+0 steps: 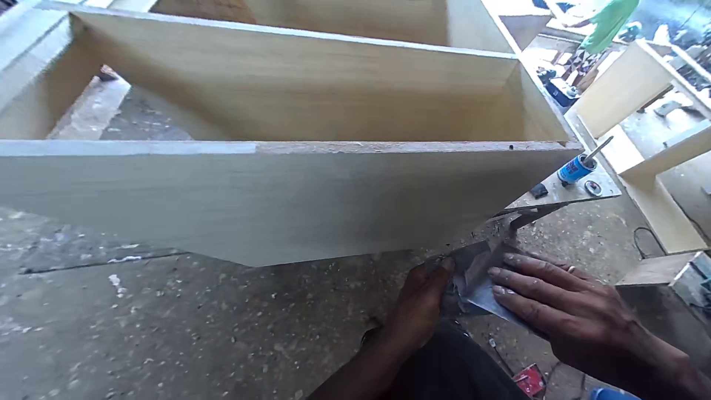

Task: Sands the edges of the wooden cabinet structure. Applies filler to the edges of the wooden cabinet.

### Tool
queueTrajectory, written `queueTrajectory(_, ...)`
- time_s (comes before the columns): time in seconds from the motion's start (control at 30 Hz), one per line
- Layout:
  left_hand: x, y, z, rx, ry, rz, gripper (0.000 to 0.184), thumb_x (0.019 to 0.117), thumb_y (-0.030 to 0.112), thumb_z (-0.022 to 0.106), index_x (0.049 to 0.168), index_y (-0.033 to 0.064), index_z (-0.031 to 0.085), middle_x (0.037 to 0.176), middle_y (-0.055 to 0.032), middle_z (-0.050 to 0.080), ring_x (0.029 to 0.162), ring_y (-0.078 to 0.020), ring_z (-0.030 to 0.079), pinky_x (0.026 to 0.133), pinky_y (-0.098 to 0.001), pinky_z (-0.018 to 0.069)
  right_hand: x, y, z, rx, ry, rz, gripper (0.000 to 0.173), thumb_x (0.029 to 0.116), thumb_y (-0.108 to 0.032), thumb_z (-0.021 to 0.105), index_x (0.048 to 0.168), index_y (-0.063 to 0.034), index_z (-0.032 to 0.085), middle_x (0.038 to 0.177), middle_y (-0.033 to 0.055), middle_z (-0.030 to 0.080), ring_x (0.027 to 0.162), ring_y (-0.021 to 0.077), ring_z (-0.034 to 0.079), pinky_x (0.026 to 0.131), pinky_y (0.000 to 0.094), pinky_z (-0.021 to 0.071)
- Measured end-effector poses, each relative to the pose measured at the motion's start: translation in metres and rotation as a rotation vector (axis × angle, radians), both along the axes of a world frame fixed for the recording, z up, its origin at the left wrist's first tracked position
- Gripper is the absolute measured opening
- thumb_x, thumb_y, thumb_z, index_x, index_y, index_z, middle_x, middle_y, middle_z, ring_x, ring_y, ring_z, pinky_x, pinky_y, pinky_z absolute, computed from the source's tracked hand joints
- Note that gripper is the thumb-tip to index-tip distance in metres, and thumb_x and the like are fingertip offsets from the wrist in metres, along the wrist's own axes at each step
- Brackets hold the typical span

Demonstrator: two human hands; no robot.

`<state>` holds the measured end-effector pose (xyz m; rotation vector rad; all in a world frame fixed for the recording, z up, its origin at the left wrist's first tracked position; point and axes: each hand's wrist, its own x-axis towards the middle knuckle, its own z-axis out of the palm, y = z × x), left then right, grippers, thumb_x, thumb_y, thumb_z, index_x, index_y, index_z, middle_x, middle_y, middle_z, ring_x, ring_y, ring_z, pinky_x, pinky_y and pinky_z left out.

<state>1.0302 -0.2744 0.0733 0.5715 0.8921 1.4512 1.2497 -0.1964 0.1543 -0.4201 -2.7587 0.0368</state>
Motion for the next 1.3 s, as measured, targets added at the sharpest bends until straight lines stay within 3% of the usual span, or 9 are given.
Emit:
queueTrajectory(0.1,0.001,0.001,-0.004,0.012,-0.035,0.013,0.029,0.1094,0.019,0.043,0.112,-0.0009,0.064,0.093,-0.0098,0.073,0.084,-0.0173,0.072,0.081,-0.0379,0.0625,-0.003,0.003,0.008,-0.013,0.021,-0.001,0.034,0.1022,-0.006,0.051,0.128,-0.0172,0.07,0.136,0.0059,0.068,0.133,0.0258,0.059,0.114,0.0465,0.0474)
queueTrajectory(0.43,-0.004,0.008,-0.008,-0.052,-0.038,0.06,0.028,0.1099,0.019,0.043,0.111,-0.0009,0.063,0.089,-0.0087,0.071,0.081,-0.0155,0.071,0.077,-0.0347,0.0615,0.003,0.002,-0.017,-0.015,-0.034,0.092,0.029,0.1026,-0.01,0.053,0.125,-0.0181,0.07,0.135,0.0044,0.068,0.133,0.0258,0.059,0.113,0.0494,0.0474)
queueTrajectory(0.6,-0.003,0.007,-0.01,-0.041,-0.065,0.013,0.029,0.1101,0.02,0.043,0.112,-0.0012,0.063,0.092,-0.0091,0.072,0.083,-0.0163,0.071,0.08,-0.0361,0.062,-0.005,0.013,0.0,-0.106,0.084,0.058,0.036,0.1027,-0.005,0.048,0.13,-0.017,0.068,0.137,0.0072,0.067,0.134,0.0262,0.058,0.115,0.0461,0.0469)
queueTrajectory(0.77,-0.011,0.008,-0.011,-0.068,-0.044,0.025,0.031,0.1106,0.021,0.041,0.113,-0.0011,0.063,0.093,-0.0101,0.071,0.083,-0.0173,0.071,0.079,-0.0367,0.0618,-0.008,0.013,-0.016,-0.037,-0.054,0.12,0.031,0.1021,-0.007,0.051,0.124,-0.0172,0.071,0.134,0.0046,0.069,0.132,0.0251,0.06,0.113,0.0487,0.0476)
queueTrajectory(0.9,-0.012,0.005,-0.011,-0.059,-0.067,0.03,0.03,0.1105,0.02,0.042,0.115,-0.0012,0.062,0.095,-0.0107,0.072,0.085,-0.0178,0.072,0.08,-0.0373,0.0624,-0.007,0.009,-0.009,-0.035,-0.017,0.114,0.032,0.1032,-0.008,0.051,0.128,-0.0175,0.068,0.137,0.006,0.067,0.135,0.0266,0.058,0.115,0.0495,0.0461)
queueTrajectory(1.3,-0.014,-0.001,-0.017,-0.001,-0.062,-0.001,0.03,0.1103,0.019,0.041,0.111,0.0006,0.064,0.093,-0.008,0.072,0.084,-0.0159,0.072,0.08,-0.0362,0.0619,-0.019,0.015,-0.007,-0.014,-0.092,0.159,0.032,0.1014,-0.006,0.051,0.124,-0.0179,0.071,0.134,0.0026,0.069,0.132,0.0235,0.06,0.113,0.0476,0.048)
